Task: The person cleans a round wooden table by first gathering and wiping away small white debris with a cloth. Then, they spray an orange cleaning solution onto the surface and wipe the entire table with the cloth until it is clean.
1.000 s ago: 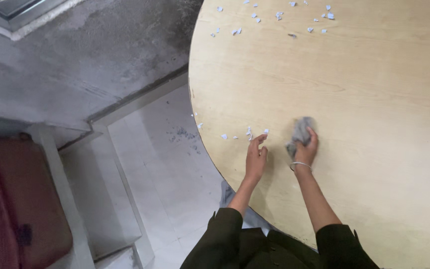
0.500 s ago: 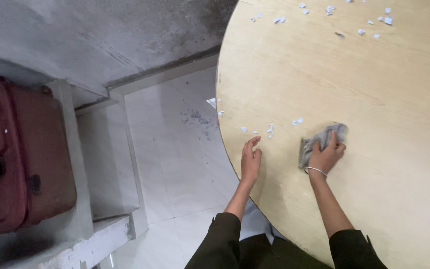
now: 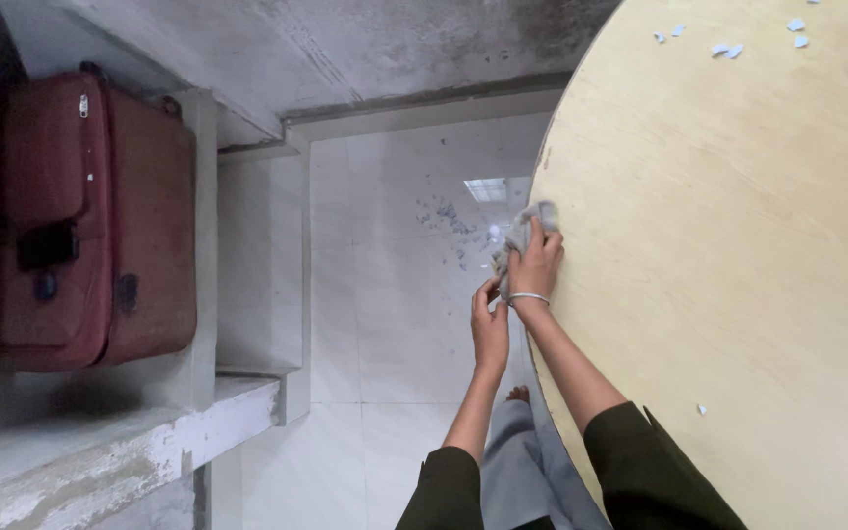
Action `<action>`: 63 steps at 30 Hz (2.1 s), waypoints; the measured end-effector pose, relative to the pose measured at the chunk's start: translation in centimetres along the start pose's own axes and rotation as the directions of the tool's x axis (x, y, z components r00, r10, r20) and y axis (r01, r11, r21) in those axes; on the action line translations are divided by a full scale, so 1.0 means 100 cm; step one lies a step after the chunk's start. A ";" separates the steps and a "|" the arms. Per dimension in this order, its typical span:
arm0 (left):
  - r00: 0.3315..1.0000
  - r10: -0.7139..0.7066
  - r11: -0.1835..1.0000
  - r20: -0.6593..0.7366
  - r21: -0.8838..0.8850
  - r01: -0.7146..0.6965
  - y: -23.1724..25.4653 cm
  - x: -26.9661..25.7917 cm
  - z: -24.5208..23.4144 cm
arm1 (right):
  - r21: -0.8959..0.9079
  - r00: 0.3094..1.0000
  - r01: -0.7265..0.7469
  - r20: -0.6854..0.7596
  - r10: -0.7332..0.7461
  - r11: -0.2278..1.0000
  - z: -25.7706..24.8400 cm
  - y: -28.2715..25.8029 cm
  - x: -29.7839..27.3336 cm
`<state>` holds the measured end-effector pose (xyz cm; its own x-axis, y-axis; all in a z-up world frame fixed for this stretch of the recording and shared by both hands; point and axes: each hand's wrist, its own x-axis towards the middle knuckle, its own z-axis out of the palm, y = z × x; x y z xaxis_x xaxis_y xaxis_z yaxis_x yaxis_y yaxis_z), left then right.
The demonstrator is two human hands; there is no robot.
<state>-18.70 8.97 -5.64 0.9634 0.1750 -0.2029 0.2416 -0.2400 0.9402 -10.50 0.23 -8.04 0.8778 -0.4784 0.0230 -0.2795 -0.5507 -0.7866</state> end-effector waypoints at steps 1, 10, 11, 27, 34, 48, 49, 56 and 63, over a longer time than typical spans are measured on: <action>1.000 -0.009 1.000 -0.016 -0.001 0.009 -0.001 0.001 -0.006 | 0.028 0.999 0.017 0.044 -0.018 0.999 0.008 -0.006 0.011; 0.999 -0.022 0.998 -0.035 -0.063 0.020 -0.004 -0.007 -0.012 | 0.305 0.987 0.154 -0.087 -0.133 0.940 -0.077 -0.014 0.018; 0.999 -0.022 0.998 -0.029 -0.057 0.020 0.000 -0.012 -0.006 | 0.319 0.988 0.124 -0.124 -0.088 0.940 -0.099 -0.003 0.015; 0.853 0.110 0.994 0.510 -0.033 -0.108 0.003 -0.129 0.128 | 0.165 0.819 -0.173 -0.524 0.235 0.971 -0.296 0.269 -0.130; 0.907 0.101 0.995 0.408 -0.047 -0.090 -0.063 -0.133 0.111 | 0.205 0.903 -0.129 -0.380 0.200 0.970 -0.191 0.159 -0.162; 0.973 -0.201 0.952 -0.109 -0.254 0.169 -0.099 -0.078 -0.019 | 0.656 0.944 -0.278 0.320 0.074 0.702 -0.023 0.039 -0.071; 0.965 -0.239 0.942 -0.110 -0.269 0.203 -0.093 -0.080 -0.022 | 0.671 0.933 -0.316 0.346 0.094 0.670 -0.026 0.036 -0.058; 0.960 -0.271 0.923 -0.064 -0.300 0.241 -0.041 -0.074 -0.003 | 0.827 0.939 -0.328 0.340 0.057 0.456 -0.132 0.016 -0.004; 0.989 0.055 0.942 0.139 -0.337 -0.005 0.001 -0.062 0.096 | 0.964 0.960 -0.211 0.174 0.220 0.160 -0.252 0.060 0.010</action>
<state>-23.58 -1.26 -6.90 0.9820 0.0268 -0.1869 0.1836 0.0948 0.9784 -21.09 -20.80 2.80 0.8489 -0.4613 -0.2579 0.1447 0.6723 -0.7260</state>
